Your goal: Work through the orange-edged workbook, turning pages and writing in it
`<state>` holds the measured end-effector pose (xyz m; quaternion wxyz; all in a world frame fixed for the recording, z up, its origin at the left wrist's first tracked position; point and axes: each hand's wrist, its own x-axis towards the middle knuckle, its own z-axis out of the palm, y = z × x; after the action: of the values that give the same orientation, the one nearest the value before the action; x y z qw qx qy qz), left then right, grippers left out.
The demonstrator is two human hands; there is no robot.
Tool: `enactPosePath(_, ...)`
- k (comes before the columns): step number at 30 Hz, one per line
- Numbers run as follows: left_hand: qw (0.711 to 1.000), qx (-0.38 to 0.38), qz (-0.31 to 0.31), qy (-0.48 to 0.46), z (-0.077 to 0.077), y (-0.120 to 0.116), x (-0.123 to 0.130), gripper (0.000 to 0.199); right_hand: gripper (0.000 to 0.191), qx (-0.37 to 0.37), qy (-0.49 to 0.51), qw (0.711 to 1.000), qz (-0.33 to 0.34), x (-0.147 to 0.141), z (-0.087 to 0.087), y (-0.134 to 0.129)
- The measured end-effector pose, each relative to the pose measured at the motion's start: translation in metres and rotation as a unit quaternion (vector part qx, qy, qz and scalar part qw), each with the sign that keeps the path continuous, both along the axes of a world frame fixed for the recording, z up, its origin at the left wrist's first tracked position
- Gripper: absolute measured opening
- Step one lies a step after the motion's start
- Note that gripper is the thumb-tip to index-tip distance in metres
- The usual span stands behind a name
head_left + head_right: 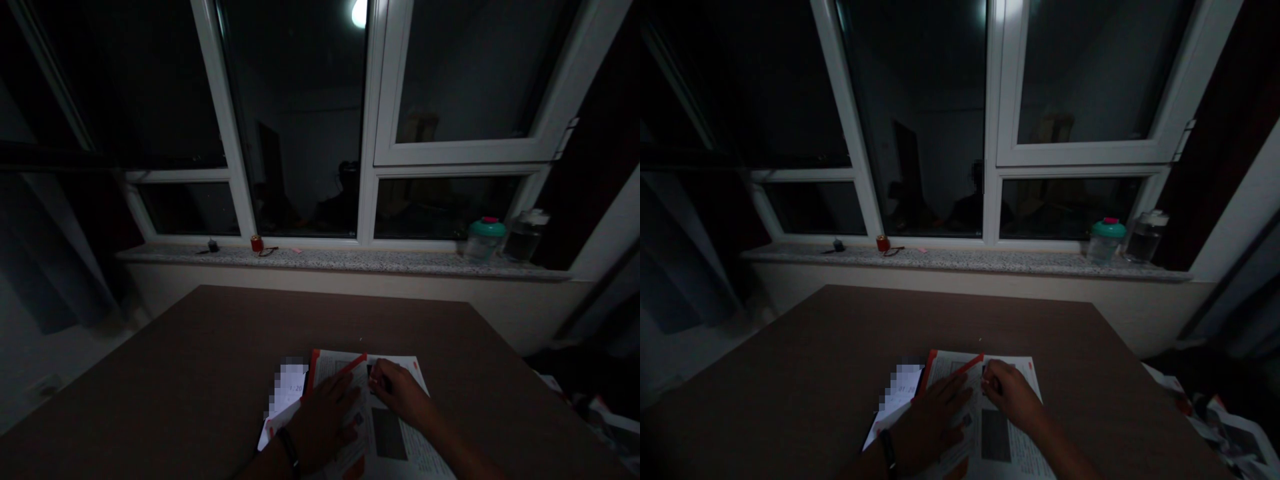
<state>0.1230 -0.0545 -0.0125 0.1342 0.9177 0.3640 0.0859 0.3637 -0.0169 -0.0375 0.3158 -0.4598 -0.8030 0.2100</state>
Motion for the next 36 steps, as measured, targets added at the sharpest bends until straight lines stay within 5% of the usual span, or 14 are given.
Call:
enactPosePath(16, 0.999, 0.033, -0.004, 0.003, -0.005, -0.001, 0.001, 0.063, 0.013, 0.018, -0.023, 0.997, 0.069, -0.005, 0.003, -0.013)
enactPosePath(24, 0.998, 0.055, -0.008, -0.021, -0.012, 0.001, -0.002, 0.061, 0.013, 0.019, -0.012, 1.000, 0.005, -0.003, 0.002, 0.000)
enactPosePath(32, 0.999, 0.044, -0.002, -0.009, -0.011, 0.001, 0.000, 0.062, 0.013, -0.003, -0.006, 0.995, 0.095, -0.006, 0.009, -0.017)
enactPosePath(36, 0.999, 0.049, -0.017, -0.011, -0.008, 0.008, -0.001, 0.061, 0.014, 0.000, 0.007, 1.000, 0.026, -0.004, 0.005, -0.004)
